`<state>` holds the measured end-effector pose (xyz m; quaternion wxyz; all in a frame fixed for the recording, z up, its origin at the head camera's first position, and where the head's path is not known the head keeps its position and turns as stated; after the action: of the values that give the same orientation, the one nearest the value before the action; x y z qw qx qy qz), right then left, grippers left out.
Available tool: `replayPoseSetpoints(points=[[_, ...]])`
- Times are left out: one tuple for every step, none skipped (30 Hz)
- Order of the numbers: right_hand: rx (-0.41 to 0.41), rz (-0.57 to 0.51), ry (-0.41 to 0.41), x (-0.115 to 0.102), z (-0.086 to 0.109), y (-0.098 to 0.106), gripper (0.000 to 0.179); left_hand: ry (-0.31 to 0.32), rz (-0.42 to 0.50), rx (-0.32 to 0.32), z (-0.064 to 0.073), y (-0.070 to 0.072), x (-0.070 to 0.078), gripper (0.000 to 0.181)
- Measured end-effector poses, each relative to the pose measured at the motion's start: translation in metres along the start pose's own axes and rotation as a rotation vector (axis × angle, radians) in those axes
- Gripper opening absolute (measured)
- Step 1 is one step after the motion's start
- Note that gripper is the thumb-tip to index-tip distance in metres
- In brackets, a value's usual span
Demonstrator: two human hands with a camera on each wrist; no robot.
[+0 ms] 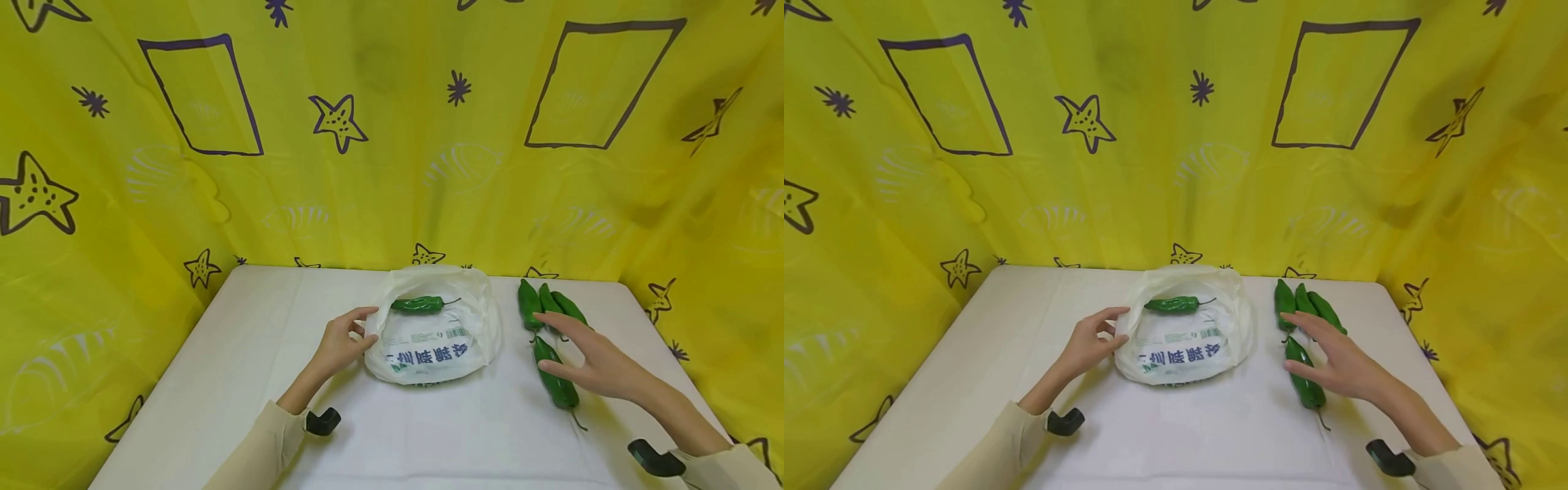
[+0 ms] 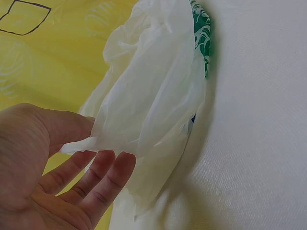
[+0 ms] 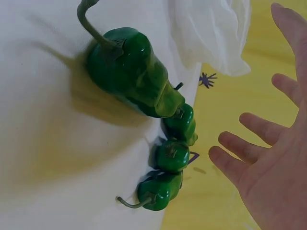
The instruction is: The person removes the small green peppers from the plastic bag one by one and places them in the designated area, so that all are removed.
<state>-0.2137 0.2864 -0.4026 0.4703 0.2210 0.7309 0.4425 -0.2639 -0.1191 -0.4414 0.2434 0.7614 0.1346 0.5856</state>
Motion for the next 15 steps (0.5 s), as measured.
replayPoseSetpoints(points=[[0.000, 0.004, 0.000, -0.001, -0.001, 0.000, 0.077, 0.000, 0.000, -0.001, 0.000, 0.000, 0.000, 0.052], [-0.001, 0.006, -0.001, -0.002, -0.002, 0.000, 0.077, 0.000, 0.000, -0.001, 0.000, 0.000, 0.000, 0.052], [-0.003, 0.009, -0.002, -0.003, -0.002, -0.001, 0.078, 0.000, -0.001, -0.001, 0.000, 0.000, 0.000, 0.052], [-0.005, 0.011, -0.002, -0.003, -0.003, -0.001, 0.078, 0.001, -0.002, -0.001, 0.000, 0.000, 0.000, 0.052], [-0.007, 0.014, -0.002, -0.004, -0.003, -0.001, 0.078, 0.003, -0.002, 0.000, 0.000, 0.000, 0.000, 0.052], [-0.009, 0.016, -0.002, -0.005, -0.004, -0.001, 0.078, 0.008, -0.003, 0.001, 0.000, 0.000, -0.001, 0.052], [-0.009, 0.018, 0.000, -0.006, -0.004, -0.001, 0.078, 0.013, -0.003, 0.002, 0.000, 0.000, -0.001, 0.053], [-0.008, 0.017, 0.002, -0.006, -0.005, -0.001, 0.078, 0.014, -0.002, 0.005, 0.000, 0.000, -0.001, 0.053], [-0.005, 0.016, 0.007, -0.007, -0.006, -0.001, 0.078, 0.016, -0.002, 0.006, 0.000, 0.000, -0.002, 0.053], [-0.002, 0.016, 0.011, -0.008, -0.007, -0.001, 0.078, 0.017, -0.001, 0.008, 0.000, 0.000, -0.002, 0.052], [0.002, 0.015, 0.017, -0.009, -0.007, -0.001, 0.078, 0.018, -0.001, 0.010, 0.000, 0.000, -0.002, 0.052], [0.006, 0.012, 0.024, -0.010, -0.009, -0.001, 0.078, 0.020, -0.001, 0.012, 0.000, 0.000, -0.002, 0.052], [0.011, 0.013, 0.030, -0.012, -0.010, 0.000, 0.078, 0.022, -0.001, 0.013, 0.000, 0.000, -0.002, 0.052], [0.013, 0.012, 0.034, -0.013, -0.011, 0.000, 0.078, 0.024, -0.001, 0.013, 0.000, 0.001, -0.002, 0.052], [0.016, 0.012, 0.038, -0.014, -0.012, 0.000, 0.078, 0.024, -0.002, 0.013, 0.000, 0.001, -0.002, 0.053]])
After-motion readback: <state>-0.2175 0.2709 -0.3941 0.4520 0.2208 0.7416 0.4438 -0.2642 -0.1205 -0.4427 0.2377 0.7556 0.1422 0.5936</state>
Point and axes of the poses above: each hand's wrist, its own z-axis away from the middle knuckle, its own y-axis out of the back of the hand, x = y × z, the point moved 8 cm from there along -z, towards the middle knuckle
